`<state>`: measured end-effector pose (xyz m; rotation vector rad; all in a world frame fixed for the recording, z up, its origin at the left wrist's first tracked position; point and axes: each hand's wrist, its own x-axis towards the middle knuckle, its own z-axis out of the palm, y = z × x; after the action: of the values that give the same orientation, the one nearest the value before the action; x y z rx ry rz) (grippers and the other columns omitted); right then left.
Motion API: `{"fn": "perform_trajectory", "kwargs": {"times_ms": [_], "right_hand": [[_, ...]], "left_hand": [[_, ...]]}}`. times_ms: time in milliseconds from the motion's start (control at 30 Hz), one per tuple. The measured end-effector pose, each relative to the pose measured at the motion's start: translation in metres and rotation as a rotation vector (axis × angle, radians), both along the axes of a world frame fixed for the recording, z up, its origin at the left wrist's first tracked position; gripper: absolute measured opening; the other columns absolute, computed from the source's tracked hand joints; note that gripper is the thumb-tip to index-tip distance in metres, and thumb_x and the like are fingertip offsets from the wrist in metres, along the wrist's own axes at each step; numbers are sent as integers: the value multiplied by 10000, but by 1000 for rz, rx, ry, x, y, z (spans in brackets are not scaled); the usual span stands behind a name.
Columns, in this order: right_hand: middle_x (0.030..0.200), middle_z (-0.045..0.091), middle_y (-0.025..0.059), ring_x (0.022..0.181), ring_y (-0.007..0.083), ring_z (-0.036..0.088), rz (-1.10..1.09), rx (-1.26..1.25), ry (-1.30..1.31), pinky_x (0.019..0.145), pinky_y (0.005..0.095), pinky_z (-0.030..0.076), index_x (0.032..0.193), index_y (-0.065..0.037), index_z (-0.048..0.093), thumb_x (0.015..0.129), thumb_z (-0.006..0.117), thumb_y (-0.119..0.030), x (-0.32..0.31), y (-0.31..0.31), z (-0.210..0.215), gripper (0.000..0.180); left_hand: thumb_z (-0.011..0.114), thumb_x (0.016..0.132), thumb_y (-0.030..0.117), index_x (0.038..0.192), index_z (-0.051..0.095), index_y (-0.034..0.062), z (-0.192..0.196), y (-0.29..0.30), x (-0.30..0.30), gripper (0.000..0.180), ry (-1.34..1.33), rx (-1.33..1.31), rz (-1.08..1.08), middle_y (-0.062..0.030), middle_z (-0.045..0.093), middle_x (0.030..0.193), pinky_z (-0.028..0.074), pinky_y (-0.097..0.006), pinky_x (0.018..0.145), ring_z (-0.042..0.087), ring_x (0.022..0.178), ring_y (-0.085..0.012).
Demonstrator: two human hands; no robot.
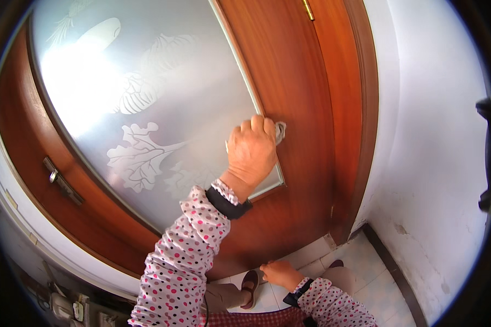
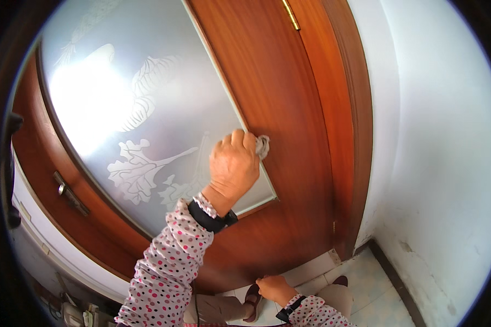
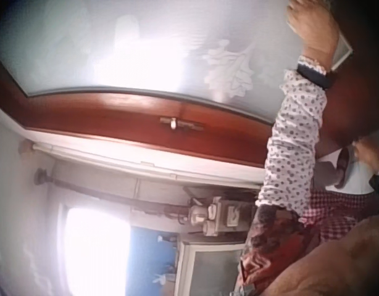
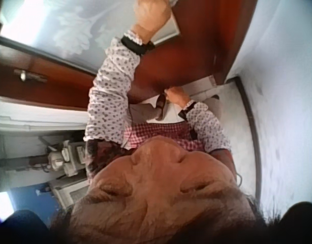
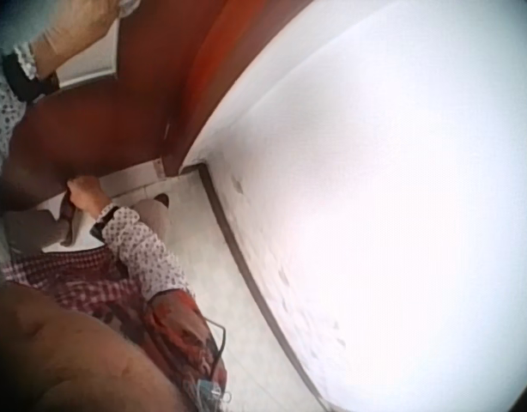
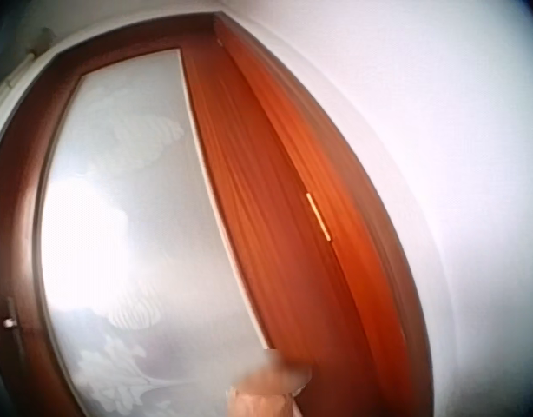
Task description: The person kneels and wipes the frosted glass panel and wooden frame of a door with a cloth. They fold the cloth and continue wiping the glass and door frame, then wipe the door handle and lower door edge.
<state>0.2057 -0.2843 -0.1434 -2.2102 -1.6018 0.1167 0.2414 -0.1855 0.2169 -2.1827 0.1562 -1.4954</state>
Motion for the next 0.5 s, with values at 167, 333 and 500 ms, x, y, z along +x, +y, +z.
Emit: {"fn": "perform_trajectory", "kwargs": {"times_ms": [167, 333, 500], "right_hand": [[958, 720, 161, 903, 372, 704, 12, 31, 9, 778, 503, 572, 1012, -78, 691, 880, 612, -233, 1, 13, -1, 219], [964, 717, 166, 900, 376, 703, 3, 14, 17, 772, 512, 570, 1008, -82, 687, 884, 607, -242, 4, 19, -3, 218], [968, 716, 170, 931, 382, 700, 2, 11, 68, 771, 525, 567, 1011, -76, 684, 890, 609, -253, 0, 14, 0, 227]], "left_hand": [[689, 738, 92, 895, 568, 63, 60, 9, -8, 200, -50, 72, -36, -114, 565, 892, 515, -427, 685, 619, 815, -312], [669, 812, 123, 891, 600, 50, 119, 15, -8, 128, -220, 106, -31, -101, 607, 880, 539, -396, 651, 648, 783, -285], [665, 795, 117, 956, 633, 36, 159, 8, -16, 183, -163, 9, 25, -124, 653, 964, 572, -435, 742, 671, 878, -324]]}}
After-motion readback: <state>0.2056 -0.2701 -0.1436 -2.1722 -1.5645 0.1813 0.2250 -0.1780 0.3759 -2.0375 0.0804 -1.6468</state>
